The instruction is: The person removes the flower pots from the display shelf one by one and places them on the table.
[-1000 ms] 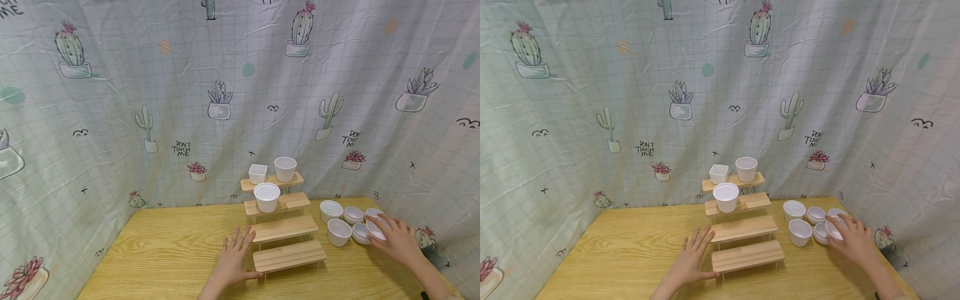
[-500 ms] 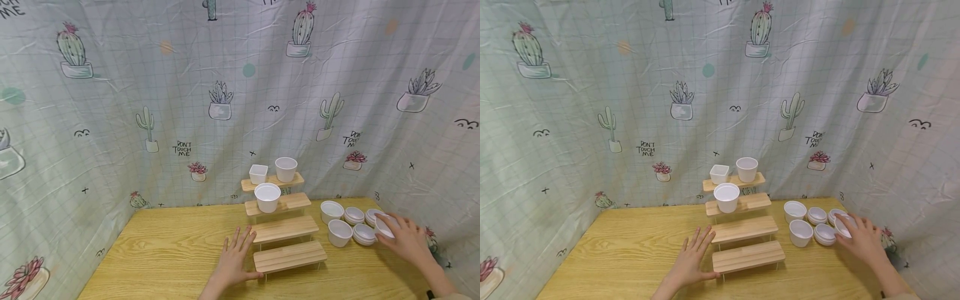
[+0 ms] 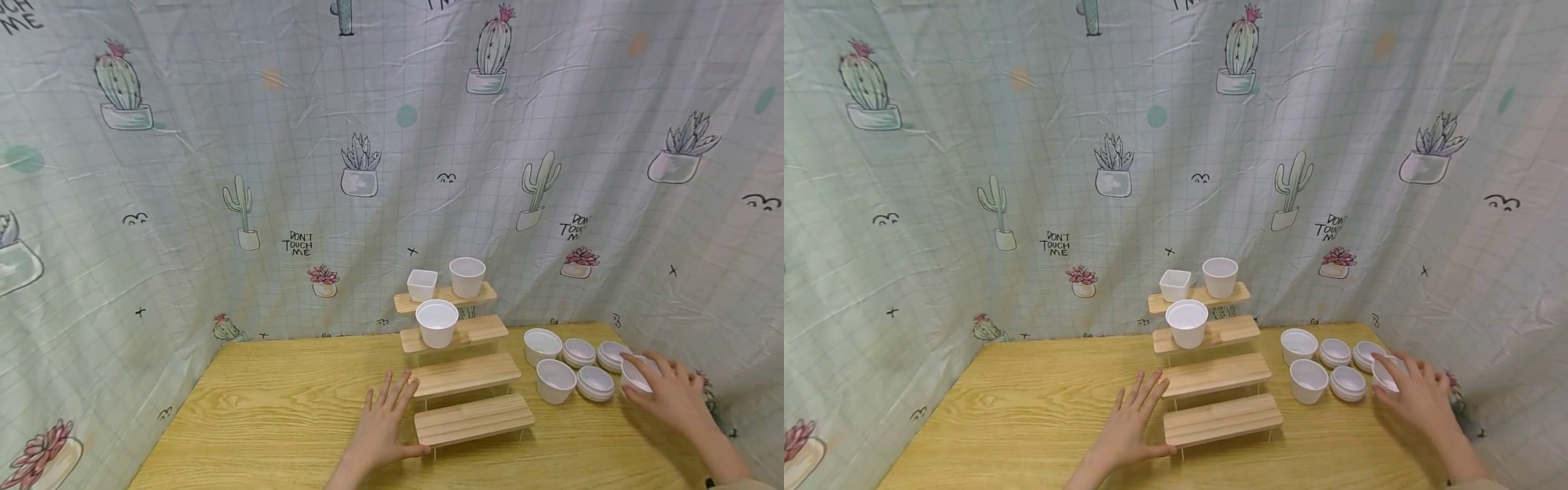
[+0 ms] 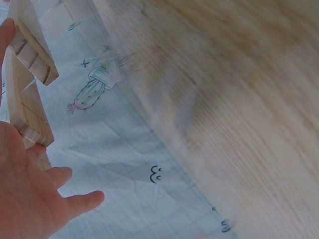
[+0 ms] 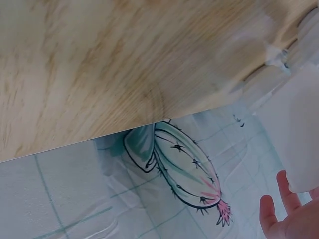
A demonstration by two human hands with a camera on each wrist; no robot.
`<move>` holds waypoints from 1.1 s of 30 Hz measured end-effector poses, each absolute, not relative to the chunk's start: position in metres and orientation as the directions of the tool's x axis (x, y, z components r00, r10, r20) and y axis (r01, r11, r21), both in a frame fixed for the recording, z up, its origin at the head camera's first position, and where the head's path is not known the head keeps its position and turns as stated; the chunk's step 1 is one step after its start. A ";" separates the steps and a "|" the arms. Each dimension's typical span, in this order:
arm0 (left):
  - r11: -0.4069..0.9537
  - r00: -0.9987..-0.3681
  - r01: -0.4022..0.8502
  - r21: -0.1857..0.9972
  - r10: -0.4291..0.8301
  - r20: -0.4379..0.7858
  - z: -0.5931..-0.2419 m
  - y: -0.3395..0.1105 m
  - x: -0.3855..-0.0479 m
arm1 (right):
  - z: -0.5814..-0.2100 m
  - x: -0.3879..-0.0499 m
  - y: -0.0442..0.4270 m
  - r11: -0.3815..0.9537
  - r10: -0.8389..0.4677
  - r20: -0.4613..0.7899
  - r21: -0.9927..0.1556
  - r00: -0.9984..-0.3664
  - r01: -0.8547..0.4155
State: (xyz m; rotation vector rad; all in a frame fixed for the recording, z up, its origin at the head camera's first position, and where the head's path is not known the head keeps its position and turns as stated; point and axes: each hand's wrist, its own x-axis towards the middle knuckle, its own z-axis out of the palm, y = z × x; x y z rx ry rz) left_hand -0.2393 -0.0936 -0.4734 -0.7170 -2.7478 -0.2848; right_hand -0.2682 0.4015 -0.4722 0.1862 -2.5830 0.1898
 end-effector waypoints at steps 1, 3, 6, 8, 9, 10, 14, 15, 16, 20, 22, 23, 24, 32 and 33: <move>0.857 -0.835 0.502 0.117 0.446 0.322 -0.473 -0.094 -0.239 | -0.473 -0.268 0.402 0.981 -0.095 0.523 -0.097 -0.847 -0.170; 0.857 -0.836 0.502 0.115 0.446 0.321 -0.474 -0.094 -0.239 | -0.474 -0.267 0.404 0.981 -0.096 0.513 -0.097 -0.853 -0.169; 0.857 -0.836 0.502 0.115 0.446 0.319 -0.474 -0.094 -0.239 | -0.476 -0.267 0.406 0.980 -0.095 0.485 -0.107 -0.870 -0.166; 0.857 -0.836 0.502 0.114 0.447 0.319 -0.474 -0.094 -0.239 | -0.477 -0.267 0.408 0.980 -0.093 0.469 -0.113 -0.878 -0.164; 0.857 -0.836 0.503 0.116 0.447 0.319 -0.475 -0.094 -0.239 | -0.477 -0.267 0.409 0.979 -0.094 0.460 -0.116 -0.883 -0.165; 0.856 -0.835 0.503 0.117 0.447 0.319 -0.475 -0.094 -0.239 | -0.478 -0.268 0.409 0.979 -0.094 0.455 -0.118 -0.885 -0.165; 0.855 -0.834 0.505 0.117 0.448 0.322 -0.475 -0.094 -0.240 | -0.480 -0.269 0.411 0.979 -0.103 0.460 -0.110 -0.882 -0.172; 0.855 -0.833 0.506 0.117 0.449 0.322 -0.475 -0.094 -0.240 | -0.481 -0.269 0.412 0.979 -0.105 0.462 -0.107 -0.880 -0.173; 0.855 -0.833 0.506 0.116 0.449 0.323 -0.475 -0.094 -0.240 | -0.482 -0.269 0.412 0.980 -0.107 0.466 -0.102 -0.878 -0.173; 0.855 -0.833 0.506 0.116 0.449 0.325 -0.475 -0.093 -0.240 | -0.484 -0.270 0.413 0.981 -0.114 0.452 -0.087 -0.885 -0.171; 0.854 -0.831 0.507 0.116 0.448 0.328 -0.475 -0.093 -0.241 | -0.484 -0.271 0.413 0.982 -0.117 0.439 -0.082 -0.891 -0.169; 0.854 -0.831 0.507 0.116 0.448 0.331 -0.475 -0.093 -0.241 | -0.484 -0.271 0.413 0.983 -0.117 0.437 -0.078 -0.892 -0.168; 0.854 -0.830 0.508 0.115 0.448 0.333 -0.475 -0.093 -0.241 | -0.484 -0.272 0.413 0.983 -0.120 0.433 -0.076 -0.893 -0.168; 0.853 -0.825 0.510 0.108 0.451 0.339 -0.475 -0.093 -0.241 | -0.488 -0.276 0.411 0.983 -0.144 0.474 -0.030 -0.869 -0.180; 0.853 -0.826 0.511 0.108 0.451 0.339 -0.475 -0.093 -0.241 | -0.488 -0.276 0.411 0.983 -0.149 0.481 -0.026 -0.864 -0.184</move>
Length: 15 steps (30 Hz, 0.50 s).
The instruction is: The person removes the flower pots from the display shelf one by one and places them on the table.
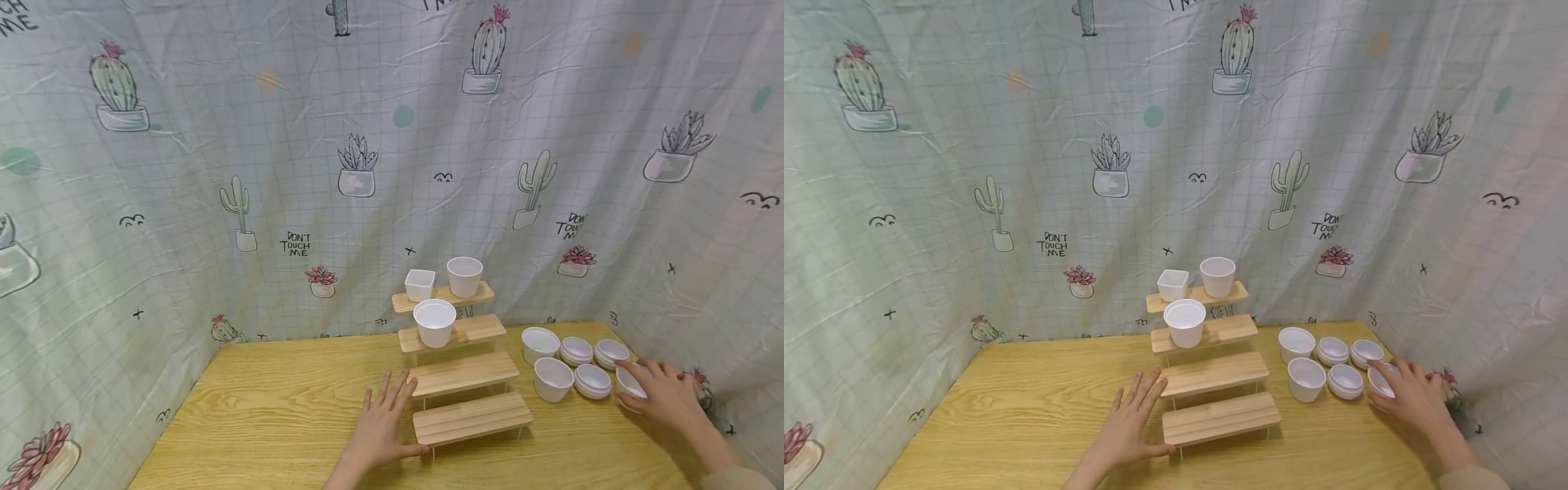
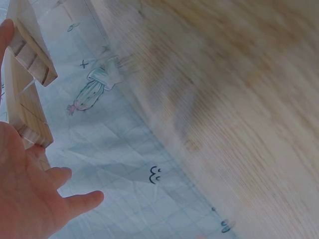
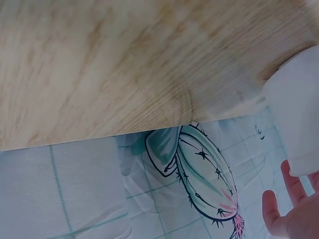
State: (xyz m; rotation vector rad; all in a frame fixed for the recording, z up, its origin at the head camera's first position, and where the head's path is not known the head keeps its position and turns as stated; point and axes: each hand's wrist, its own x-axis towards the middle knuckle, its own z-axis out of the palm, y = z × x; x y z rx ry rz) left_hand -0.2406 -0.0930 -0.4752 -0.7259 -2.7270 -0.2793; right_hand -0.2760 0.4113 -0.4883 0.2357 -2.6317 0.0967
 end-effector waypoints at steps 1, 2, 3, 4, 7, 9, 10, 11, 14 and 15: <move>0.853 -0.826 0.510 0.108 0.451 0.338 -0.475 -0.093 -0.241 | -0.489 -0.277 0.411 0.982 -0.154 0.490 -0.018 -0.858 -0.187; 0.854 -0.826 0.509 0.107 0.450 0.338 -0.475 -0.093 -0.240 | -0.489 -0.277 0.411 0.981 -0.160 0.494 -0.016 -0.855 -0.192; 0.854 -0.827 0.509 0.108 0.450 0.337 -0.475 -0.093 -0.240 | -0.489 -0.278 0.411 0.980 -0.166 0.502 -0.011 -0.849 -0.198; 0.854 -0.828 0.508 0.109 0.449 0.336 -0.475 -0.093 -0.240 | -0.489 -0.278 0.411 0.979 -0.172 0.508 -0.005 -0.844 -0.202; 0.855 -0.831 0.506 0.113 0.448 0.330 -0.475 -0.093 -0.240 | -0.490 -0.280 0.412 0.976 -0.191 0.525 0.013 -0.829 -0.217; 0.855 -0.832 0.505 0.116 0.447 0.327 -0.474 -0.093 -0.240 | -0.489 -0.281 0.412 0.975 -0.199 0.531 0.019 -0.824 -0.223; 0.855 -0.833 0.505 0.115 0.448 0.326 -0.474 -0.093 -0.240 | -0.489 -0.282 0.412 0.974 -0.201 0.532 0.020 -0.823 -0.225; 0.856 -0.833 0.505 0.114 0.447 0.326 -0.474 -0.093 -0.240 | -0.489 -0.283 0.412 0.974 -0.203 0.532 0.020 -0.822 -0.227; 0.855 -0.830 0.506 0.110 0.448 0.333 -0.474 -0.093 -0.240 | -0.489 -0.285 0.412 0.973 -0.200 0.527 0.011 -0.826 -0.229; 0.855 -0.828 0.507 0.108 0.449 0.336 -0.474 -0.093 -0.240 | -0.489 -0.286 0.412 0.973 -0.198 0.524 0.007 -0.828 -0.229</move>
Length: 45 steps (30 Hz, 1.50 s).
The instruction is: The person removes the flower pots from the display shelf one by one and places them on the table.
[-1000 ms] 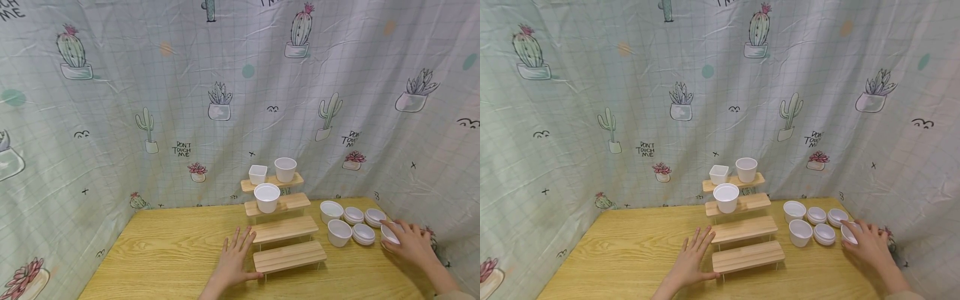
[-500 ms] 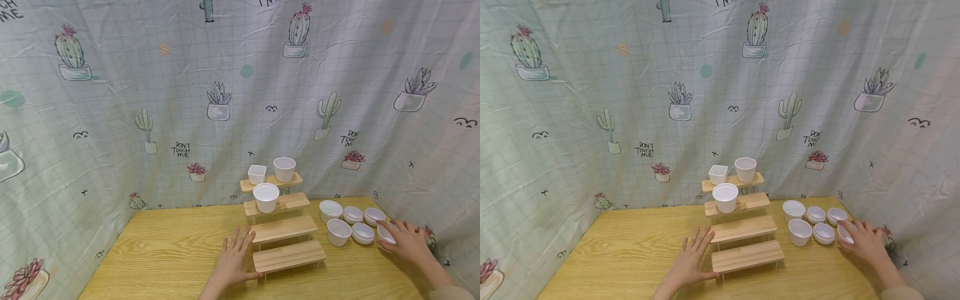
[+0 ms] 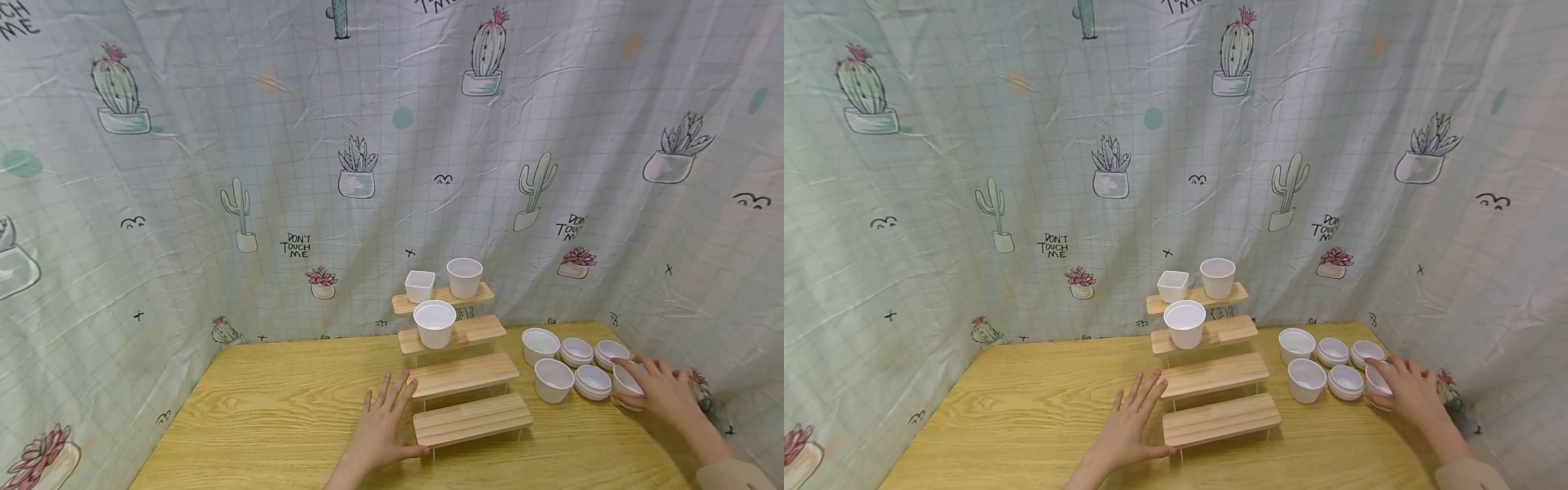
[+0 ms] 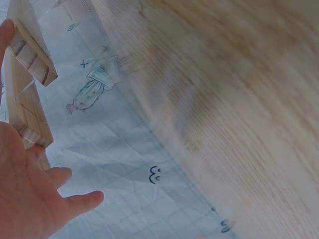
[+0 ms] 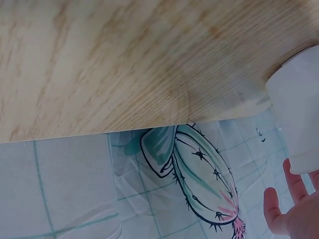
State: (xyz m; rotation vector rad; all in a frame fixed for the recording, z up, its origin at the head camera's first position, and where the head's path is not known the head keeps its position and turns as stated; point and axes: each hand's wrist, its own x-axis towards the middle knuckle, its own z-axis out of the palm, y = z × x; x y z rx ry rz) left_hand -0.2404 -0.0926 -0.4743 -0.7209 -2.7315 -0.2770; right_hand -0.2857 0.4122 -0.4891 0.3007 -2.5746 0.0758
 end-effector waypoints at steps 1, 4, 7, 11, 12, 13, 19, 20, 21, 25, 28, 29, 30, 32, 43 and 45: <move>0.855 -0.827 0.508 0.107 0.449 0.338 -0.474 -0.093 -0.240 | -0.489 -0.286 0.412 0.973 -0.198 0.522 0.002 -0.829 -0.231; 0.855 -0.826 0.508 0.106 0.448 0.343 -0.475 -0.092 -0.241 | -0.489 -0.288 0.412 0.972 -0.197 0.517 -0.007 -0.833 -0.235; 0.854 -0.826 0.508 0.109 0.447 0.344 -0.475 -0.092 -0.241 | -0.489 -0.289 0.412 0.970 -0.203 0.521 -0.008 -0.829 -0.242; 0.854 -0.826 0.508 0.111 0.446 0.343 -0.475 -0.092 -0.240 | -0.488 -0.290 0.412 0.968 -0.211 0.526 -0.005 -0.824 -0.251; 0.854 -0.827 0.507 0.111 0.446 0.343 -0.476 -0.092 -0.240 | -0.488 -0.290 0.412 0.968 -0.210 0.525 -0.007 -0.825 -0.251; 0.854 -0.827 0.507 0.113 0.446 0.342 -0.476 -0.092 -0.240 | -0.488 -0.290 0.412 0.968 -0.212 0.525 -0.005 -0.824 -0.252; 0.855 -0.828 0.506 0.115 0.445 0.340 -0.476 -0.093 -0.240 | -0.486 -0.288 0.412 0.967 -0.228 0.542 0.026 -0.809 -0.255; 0.855 -0.828 0.506 0.114 0.445 0.340 -0.476 -0.093 -0.240 | -0.485 -0.287 0.412 0.967 -0.230 0.547 0.033 -0.805 -0.253; 0.855 -0.828 0.506 0.114 0.444 0.341 -0.476 -0.093 -0.240 | -0.484 -0.286 0.412 0.966 -0.232 0.549 0.036 -0.803 -0.255; 0.854 -0.828 0.507 0.116 0.446 0.339 -0.475 -0.093 -0.240 | -0.482 -0.282 0.412 0.965 -0.239 0.566 0.048 -0.789 -0.258; 0.854 -0.830 0.507 0.115 0.448 0.333 -0.474 -0.093 -0.240 | -0.481 -0.280 0.412 0.963 -0.250 0.582 0.067 -0.774 -0.261; 0.854 -0.830 0.507 0.113 0.449 0.332 -0.475 -0.093 -0.240 | -0.480 -0.279 0.411 0.962 -0.255 0.587 0.073 -0.768 -0.263; 0.855 -0.829 0.508 0.110 0.450 0.332 -0.475 -0.093 -0.240 | -0.479 -0.278 0.411 0.961 -0.260 0.595 0.080 -0.761 -0.265; 0.854 -0.829 0.508 0.109 0.451 0.331 -0.475 -0.093 -0.240 | -0.477 -0.276 0.409 0.958 -0.269 0.607 0.090 -0.748 -0.271; 0.851 -0.826 0.513 0.111 0.454 0.333 -0.476 -0.094 -0.241 | -0.451 -0.267 0.373 0.937 -0.313 0.668 0.101 -0.676 -0.334; 0.851 -0.827 0.513 0.112 0.455 0.329 -0.476 -0.094 -0.241 | -0.446 -0.265 0.362 0.933 -0.311 0.674 0.079 -0.670 -0.352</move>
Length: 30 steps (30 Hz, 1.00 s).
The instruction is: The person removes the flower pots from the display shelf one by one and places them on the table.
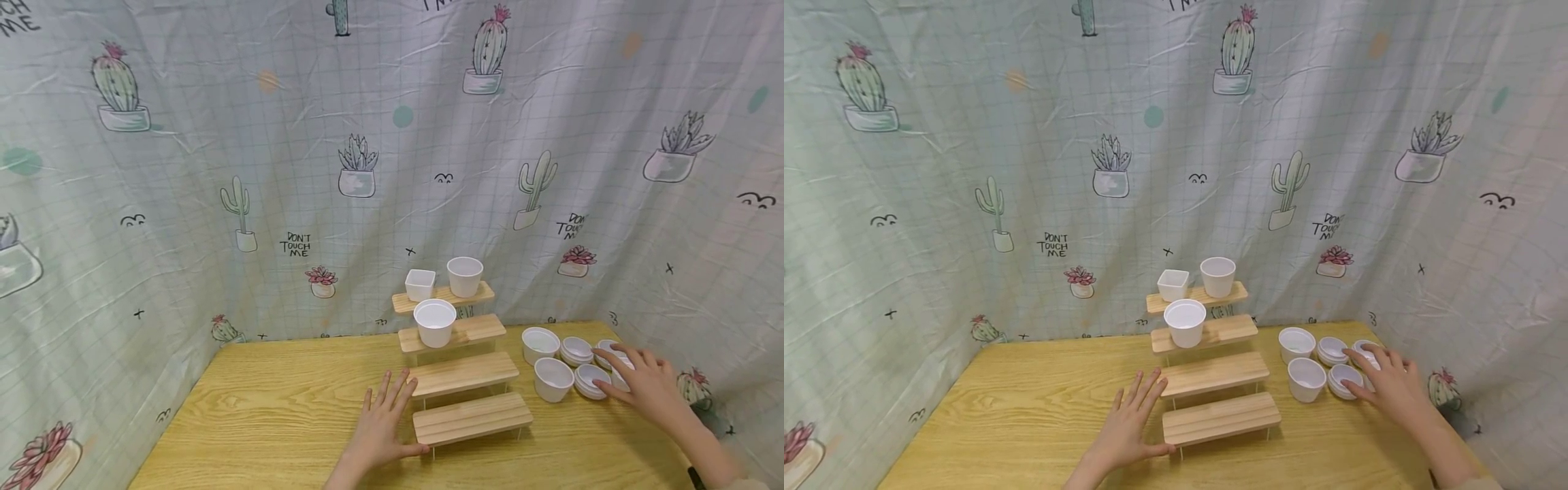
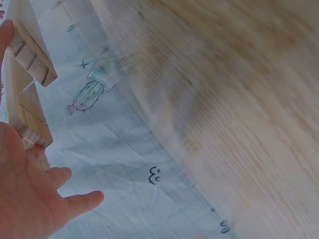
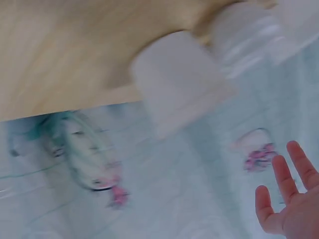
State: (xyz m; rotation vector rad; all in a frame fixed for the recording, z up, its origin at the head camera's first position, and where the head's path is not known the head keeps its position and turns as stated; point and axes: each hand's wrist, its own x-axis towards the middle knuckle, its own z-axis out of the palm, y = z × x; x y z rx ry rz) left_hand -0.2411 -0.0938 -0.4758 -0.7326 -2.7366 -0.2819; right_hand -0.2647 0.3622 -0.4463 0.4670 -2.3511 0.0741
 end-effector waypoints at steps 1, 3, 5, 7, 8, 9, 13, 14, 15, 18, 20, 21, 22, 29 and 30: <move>0.851 -0.827 0.513 0.111 0.456 0.328 -0.476 -0.094 -0.241 | -0.444 -0.264 0.357 0.930 -0.310 0.677 0.069 -0.667 -0.361; 0.850 -0.827 0.514 0.114 0.457 0.327 -0.475 -0.093 -0.241 | -0.441 -0.262 0.346 0.920 -0.314 0.687 0.050 -0.655 -0.388; 0.849 -0.827 0.516 0.117 0.457 0.328 -0.476 -0.093 -0.240 | -0.437 -0.261 0.336 0.907 -0.327 0.701 0.045 -0.633 -0.419; 0.848 -0.827 0.515 0.121 0.455 0.331 -0.476 -0.093 -0.240 | -0.434 -0.260 0.327 0.893 -0.342 0.706 0.038 -0.621 -0.449; 0.848 -0.827 0.515 0.123 0.454 0.332 -0.476 -0.093 -0.240 | -0.432 -0.260 0.323 0.885 -0.350 0.708 0.037 -0.613 -0.463; 0.848 -0.826 0.515 0.123 0.454 0.334 -0.476 -0.093 -0.240 | -0.431 -0.259 0.320 0.878 -0.359 0.711 0.039 -0.604 -0.476; 0.850 -0.827 0.513 0.120 0.451 0.337 -0.476 -0.093 -0.241 | -0.427 -0.257 0.308 0.862 -0.383 0.713 0.047 -0.587 -0.505; 0.850 -0.827 0.513 0.120 0.451 0.337 -0.476 -0.093 -0.241 | -0.426 -0.257 0.306 0.859 -0.387 0.714 0.048 -0.584 -0.511; 0.851 -0.827 0.512 0.118 0.451 0.337 -0.476 -0.093 -0.241 | -0.425 -0.257 0.304 0.855 -0.391 0.714 0.048 -0.581 -0.516; 0.852 -0.827 0.511 0.116 0.451 0.335 -0.476 -0.093 -0.241 | -0.423 -0.255 0.300 0.848 -0.402 0.712 0.052 -0.575 -0.528; 0.853 -0.830 0.509 0.117 0.450 0.330 -0.476 -0.093 -0.241 | -0.422 -0.254 0.297 0.843 -0.413 0.713 0.063 -0.567 -0.534; 0.853 -0.830 0.508 0.117 0.450 0.329 -0.476 -0.093 -0.241 | -0.421 -0.253 0.295 0.842 -0.418 0.714 0.071 -0.562 -0.535; 0.853 -0.831 0.508 0.119 0.449 0.327 -0.476 -0.093 -0.240 | -0.421 -0.253 0.294 0.840 -0.423 0.714 0.077 -0.558 -0.538; 0.855 -0.835 0.504 0.124 0.446 0.322 -0.474 -0.092 -0.240 | -0.418 -0.250 0.279 0.825 -0.452 0.706 0.098 -0.546 -0.556; 0.855 -0.835 0.504 0.123 0.447 0.320 -0.474 -0.092 -0.240 | -0.416 -0.250 0.276 0.821 -0.456 0.704 0.097 -0.544 -0.562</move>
